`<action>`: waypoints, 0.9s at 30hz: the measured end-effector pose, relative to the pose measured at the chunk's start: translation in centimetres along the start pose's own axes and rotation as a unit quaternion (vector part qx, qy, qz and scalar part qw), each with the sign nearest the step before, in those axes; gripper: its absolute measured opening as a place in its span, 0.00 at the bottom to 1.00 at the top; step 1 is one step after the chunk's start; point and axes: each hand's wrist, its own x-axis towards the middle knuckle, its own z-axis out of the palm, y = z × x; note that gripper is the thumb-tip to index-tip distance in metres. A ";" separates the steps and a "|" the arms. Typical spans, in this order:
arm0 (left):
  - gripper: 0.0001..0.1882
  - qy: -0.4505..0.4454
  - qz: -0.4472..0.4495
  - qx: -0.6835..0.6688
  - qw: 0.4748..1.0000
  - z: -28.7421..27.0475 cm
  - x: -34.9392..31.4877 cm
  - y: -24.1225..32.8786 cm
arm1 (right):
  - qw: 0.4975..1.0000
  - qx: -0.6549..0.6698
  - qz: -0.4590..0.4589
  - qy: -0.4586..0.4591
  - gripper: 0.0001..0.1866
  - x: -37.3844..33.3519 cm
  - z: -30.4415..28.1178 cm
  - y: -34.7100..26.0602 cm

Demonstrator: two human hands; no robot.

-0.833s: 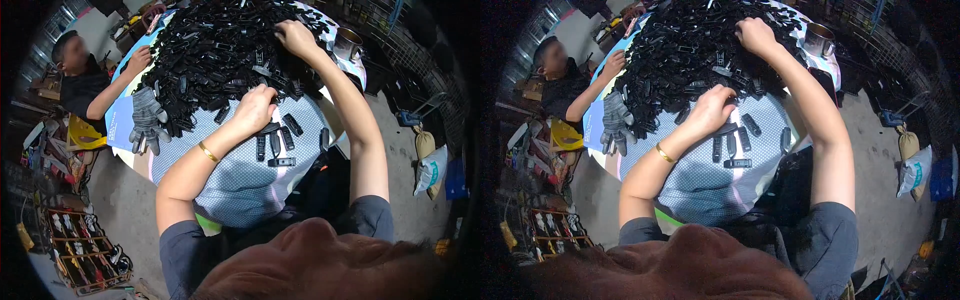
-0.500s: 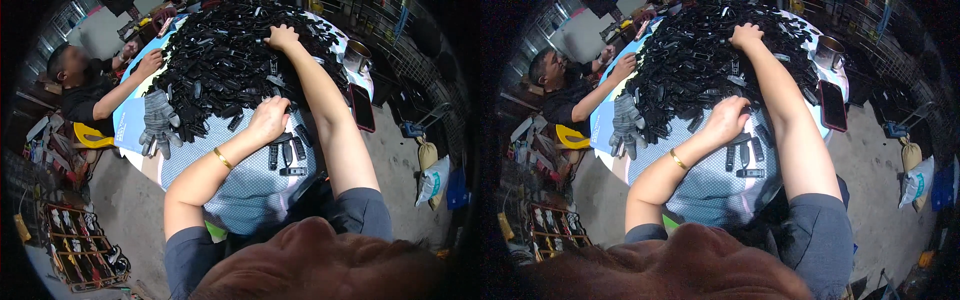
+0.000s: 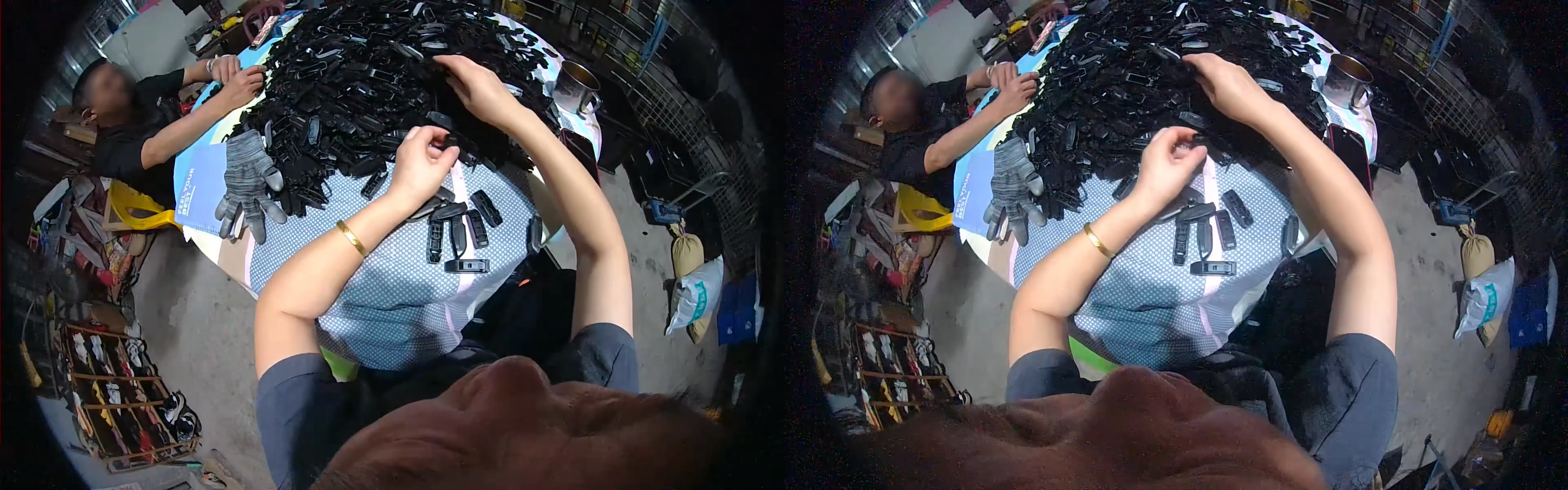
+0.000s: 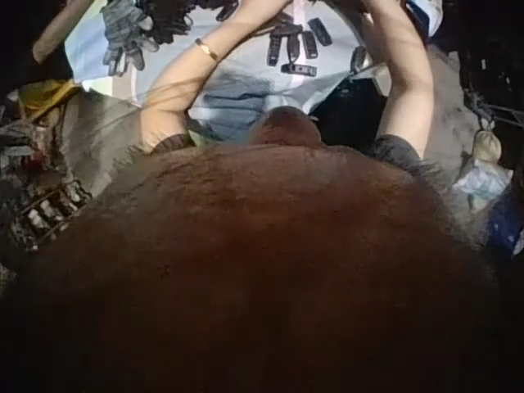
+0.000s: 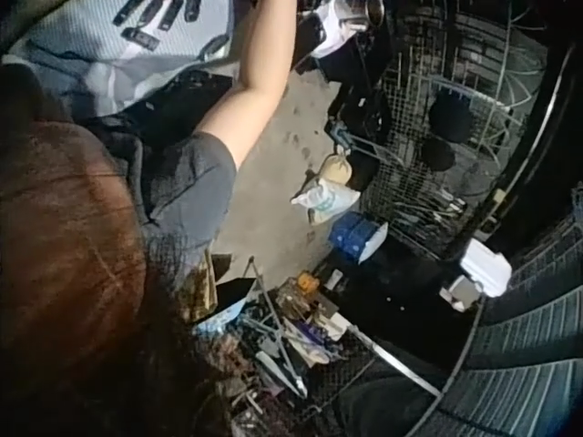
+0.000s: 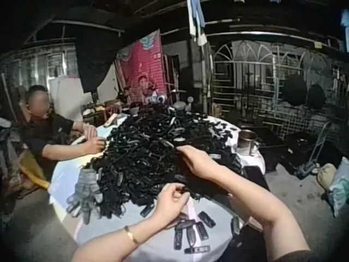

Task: Assembling or sorting small black plastic clips and buckles from a large pile on a table.

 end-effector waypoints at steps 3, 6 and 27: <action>0.15 -0.009 -0.072 -0.172 0.982 -0.2 0.2 1.6 | 0.993 -0.013 0.116 -0.009 0.19 -1.8 -2.5 -3.0; 0.13 -0.003 -0.096 -0.271 0.958 -0.5 0.3 1.7 | 0.990 0.026 0.134 -0.019 0.15 -3.8 -3.4 -5.0; 0.14 -0.041 -0.011 -0.181 0.983 -0.8 -0.3 2.8 | 0.896 0.327 0.301 -0.023 0.11 -7.0 -4.6 -8.6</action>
